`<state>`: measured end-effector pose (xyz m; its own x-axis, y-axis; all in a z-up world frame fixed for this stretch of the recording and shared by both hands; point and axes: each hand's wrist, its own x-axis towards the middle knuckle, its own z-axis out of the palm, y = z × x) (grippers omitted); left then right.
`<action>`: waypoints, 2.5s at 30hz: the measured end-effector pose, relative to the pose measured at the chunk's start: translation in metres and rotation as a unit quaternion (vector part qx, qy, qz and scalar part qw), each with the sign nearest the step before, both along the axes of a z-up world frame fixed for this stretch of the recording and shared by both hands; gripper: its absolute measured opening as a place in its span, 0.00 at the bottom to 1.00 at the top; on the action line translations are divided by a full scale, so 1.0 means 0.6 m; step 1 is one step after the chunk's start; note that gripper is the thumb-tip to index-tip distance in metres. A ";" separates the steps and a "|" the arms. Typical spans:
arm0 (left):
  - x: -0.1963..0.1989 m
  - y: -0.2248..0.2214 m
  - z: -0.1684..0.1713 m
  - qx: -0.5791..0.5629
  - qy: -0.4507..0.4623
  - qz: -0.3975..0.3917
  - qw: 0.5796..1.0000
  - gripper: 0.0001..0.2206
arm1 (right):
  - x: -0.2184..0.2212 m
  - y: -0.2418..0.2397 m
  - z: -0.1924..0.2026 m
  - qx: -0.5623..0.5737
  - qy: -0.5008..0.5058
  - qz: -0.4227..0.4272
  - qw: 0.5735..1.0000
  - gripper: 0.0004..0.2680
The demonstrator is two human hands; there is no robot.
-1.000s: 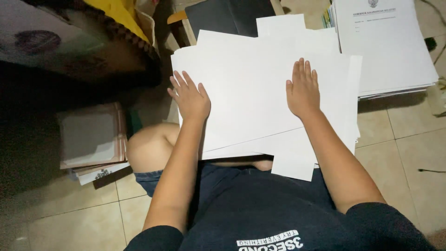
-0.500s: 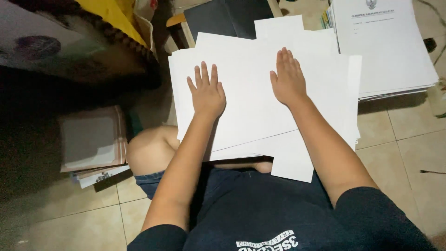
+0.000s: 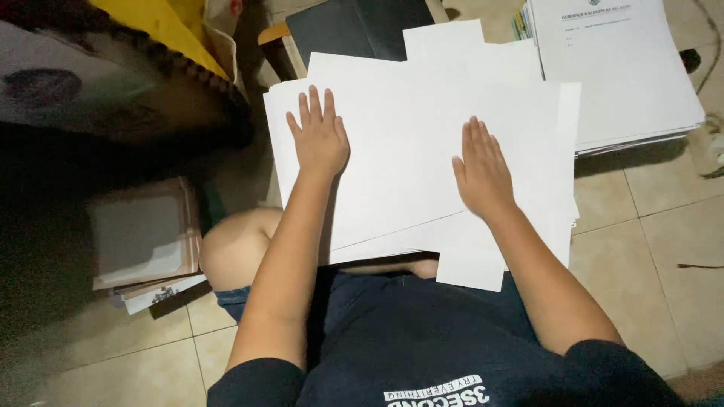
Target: Smoothing and stacking large white sheets of paper on the floor to ensure they are flat and aligned.
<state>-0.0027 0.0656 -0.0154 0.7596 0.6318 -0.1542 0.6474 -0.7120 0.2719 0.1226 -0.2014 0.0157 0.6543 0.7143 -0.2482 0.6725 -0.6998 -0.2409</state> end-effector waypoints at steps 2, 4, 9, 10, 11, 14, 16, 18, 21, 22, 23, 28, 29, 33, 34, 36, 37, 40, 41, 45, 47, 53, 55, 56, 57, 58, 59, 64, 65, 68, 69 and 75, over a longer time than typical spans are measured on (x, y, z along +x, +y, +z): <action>0.007 -0.004 -0.005 0.006 0.004 0.009 1.000 0.27 | -0.018 -0.027 -0.007 -0.012 0.000 -0.005 1.000 0.23; 0.012 -0.028 -0.003 0.007 0.010 0.015 1.000 0.28 | -0.024 -0.037 -0.014 -0.028 0.004 -0.013 1.000 0.23; 0.040 -0.128 0.010 0.002 0.051 -0.145 0.988 0.28 | 0.025 0.064 -0.032 -0.007 -0.010 0.017 1.000 0.23; 0.041 -0.136 0.011 0.004 0.053 -0.140 0.989 0.28 | 0.025 0.093 -0.028 -0.005 -0.008 0.022 1.000 0.23; 0.043 -0.143 0.012 -0.011 0.050 -0.150 0.987 0.28 | 0.025 0.124 -0.025 0.007 0.003 0.046 0.999 0.23; 0.055 -0.121 0.004 -0.016 0.043 -0.138 0.989 0.27 | 0.041 0.179 -0.029 0.024 0.008 0.085 0.996 0.22; 0.060 -0.085 -0.029 -0.015 0.043 -0.124 0.991 0.27 | 0.063 0.174 -0.045 0.020 0.008 0.092 0.995 0.22; 0.065 -0.029 -0.078 0.063 -0.029 -0.071 0.995 0.27 | 0.097 0.154 -0.061 0.073 -0.043 0.073 0.994 0.22; 0.043 -0.004 0.009 0.018 0.034 -0.019 0.999 0.27 | 0.085 0.091 -0.011 0.020 -0.021 -0.025 0.999 0.22; 0.039 -0.004 0.010 0.018 0.035 -0.020 0.999 0.27 | 0.067 0.074 -0.008 0.019 -0.020 -0.026 0.999 0.22; 0.040 -0.002 0.012 0.016 0.028 0.000 0.999 0.27 | 0.053 0.058 -0.004 0.013 -0.021 -0.040 0.999 0.22; 0.045 -0.042 0.023 0.023 0.035 0.042 0.998 0.28 | -0.012 0.032 -0.002 -0.007 -0.008 -0.091 0.996 0.23; 0.046 -0.061 0.028 0.031 0.049 0.003 0.998 0.28 | -0.011 0.042 -0.004 -0.012 -0.009 -0.097 0.995 0.24; 0.049 -0.150 0.023 -0.003 0.037 -0.145 0.989 0.28 | 0.004 0.123 -0.015 0.033 0.035 -0.075 0.996 0.25; 0.045 -0.148 0.020 0.000 0.040 -0.144 0.989 0.28 | 0.003 0.141 -0.015 0.035 0.038 -0.075 0.996 0.25; 0.046 -0.144 0.013 -0.046 0.020 -0.142 0.989 0.27 | 0.012 0.178 -0.011 0.030 0.019 0.059 0.998 0.23; 0.045 -0.119 0.007 -0.047 0.021 -0.142 0.988 0.27 | 0.030 0.181 -0.017 0.029 0.020 0.058 0.998 0.23; 0.025 -0.060 -0.005 0.001 0.043 -0.079 0.996 0.26 | 0.060 0.157 -0.028 0.040 0.012 0.063 0.997 0.22; 0.019 -0.035 0.003 0.005 0.028 -0.046 0.999 0.26 | 0.065 0.145 -0.018 0.037 -0.006 0.042 0.998 0.22; 0.002 0.009 0.009 0.006 0.006 0.047 0.999 0.27 | 0.031 0.075 0.010 0.006 -0.017 -0.008 1.000 0.22; -0.002 0.001 0.003 0.011 -0.001 0.079 0.997 0.27 | -0.014 0.027 0.017 0.005 -0.013 -0.014 1.000 0.23; -0.034 -0.095 0.014 0.020 -0.024 0.038 0.999 0.28 | -0.079 -0.053 0.018 -0.016 0.003 -0.060 0.998 0.23; -0.056 -0.148 0.016 0.026 -0.023 -0.023 0.999 0.28 | -0.076 -0.056 0.018 -0.010 0.009 -0.069 0.998 0.22; -0.068 -0.175 0.018 0.009 -0.028 -0.091 0.995 0.29 | -0.070 -0.056 0.017 0.001 0.010 -0.084 0.996 0.23; -0.079 -0.197 0.022 -0.003 -0.031 -0.158 0.987 0.30 | -0.063 -0.049 0.016 0.014 0.011 -0.097 0.995 0.24; -0.086 -0.208 0.022 0.002 -0.031 -0.155 0.987 0.30 | -0.048 -0.043 0.022 0.020 0.011 -0.094 0.995 0.24; -0.093 -0.220 0.021 -0.018 -0.027 -0.184 0.982 0.31 | -0.034 -0.038 0.027 0.047 0.034 -0.120 0.991 0.24; -0.116 -0.230 0.035 -0.086 -0.009 -0.210 0.974 0.42 | 0.036 -0.043 0.036 0.133 0.197 -0.209 0.949 0.23; -0.119 -0.229 0.038 -0.073 -0.033 -0.225 0.971 0.43 | 0.067 -0.057 0.017 0.228 0.298 -0.206 0.904 0.19; -0.117 -0.229 0.001 -0.011 -0.111 -0.251 0.961 0.45 | 0.117 -0.092 0.040 0.377 0.425 -0.195 0.799 0.15; -0.121 -0.233 -0.021 0.034 -0.160 -0.259 0.952 0.47 | 0.120 -0.106 0.056 0.427 0.460 -0.195 0.754 0.15; -0.114 -0.237 0.127 0.009 -0.482 -0.173 0.859 0.35 | 0.059 -0.126 0.110 0.607 0.519 -0.242 0.551 0.16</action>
